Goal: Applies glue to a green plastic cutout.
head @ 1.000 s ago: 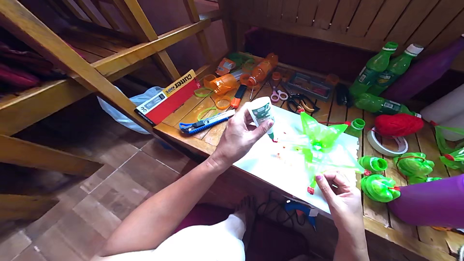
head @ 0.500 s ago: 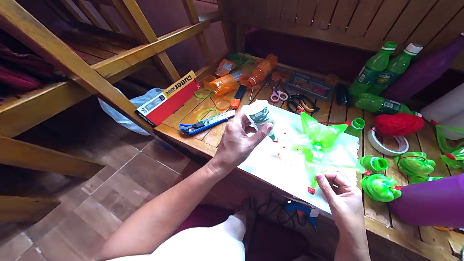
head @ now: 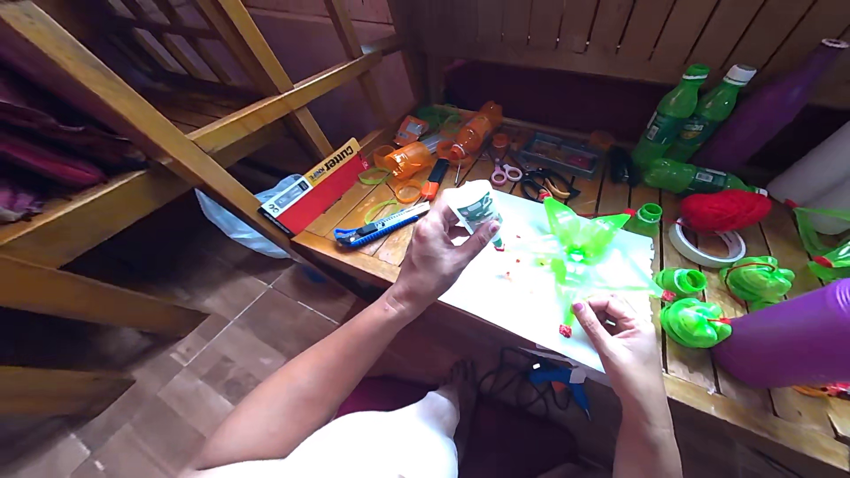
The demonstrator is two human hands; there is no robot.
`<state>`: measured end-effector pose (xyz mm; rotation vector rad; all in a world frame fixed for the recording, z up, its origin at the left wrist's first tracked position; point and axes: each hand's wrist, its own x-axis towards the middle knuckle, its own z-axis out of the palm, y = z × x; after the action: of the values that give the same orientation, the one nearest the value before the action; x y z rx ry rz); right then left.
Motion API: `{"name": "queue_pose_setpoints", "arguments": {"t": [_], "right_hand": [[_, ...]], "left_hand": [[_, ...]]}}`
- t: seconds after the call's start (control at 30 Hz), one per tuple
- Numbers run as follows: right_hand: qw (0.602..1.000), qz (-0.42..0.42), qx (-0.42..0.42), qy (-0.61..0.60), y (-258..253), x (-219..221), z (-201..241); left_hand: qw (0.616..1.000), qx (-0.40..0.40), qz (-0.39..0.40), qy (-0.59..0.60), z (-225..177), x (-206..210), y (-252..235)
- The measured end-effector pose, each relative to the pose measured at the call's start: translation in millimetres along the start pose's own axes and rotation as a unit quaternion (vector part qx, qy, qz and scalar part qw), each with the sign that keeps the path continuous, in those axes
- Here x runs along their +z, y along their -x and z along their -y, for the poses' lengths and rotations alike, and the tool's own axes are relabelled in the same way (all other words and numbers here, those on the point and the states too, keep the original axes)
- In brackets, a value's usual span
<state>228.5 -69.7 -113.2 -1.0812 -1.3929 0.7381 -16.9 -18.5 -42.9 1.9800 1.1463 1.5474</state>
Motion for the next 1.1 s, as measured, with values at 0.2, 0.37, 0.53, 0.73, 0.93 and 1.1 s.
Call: {"name": "queue_pose_setpoints", "arguments": {"t": [0.2, 0.37, 0.53, 0.73, 0.93, 1.1], "right_hand": [[1.0, 0.001, 0.001, 0.001, -1.4, -0.1, -0.3], [1.0, 0.002, 0.0, 0.001, -1.9, 0.1, -1.2], [1.0, -0.001, 0.005, 0.008, -1.6, 0.1, -1.3], [1.0, 0.0, 0.004, 0.01, -1.9, 0.3, -1.4], [1.0, -0.002, -0.002, 0.008, -1.8, 0.1, -1.8], [1.0, 0.0, 0.0, 0.005, -1.8, -0.1, -1.8]], "left_hand": [[1.0, 0.007, 0.002, -0.01, 2.4, 3.1, 3.7], [1.0, 0.011, 0.004, -0.014, 4.8, 6.5, 4.7], [1.0, 0.021, 0.0, -0.017, 3.4, 4.3, 4.5], [1.0, 0.009, 0.004, -0.02, 6.6, 7.9, 5.7], [1.0, 0.013, -0.003, -0.011, 4.3, 5.2, 5.3], [1.0, 0.01, -0.01, -0.006, 3.7, 7.1, 1.7]]}}
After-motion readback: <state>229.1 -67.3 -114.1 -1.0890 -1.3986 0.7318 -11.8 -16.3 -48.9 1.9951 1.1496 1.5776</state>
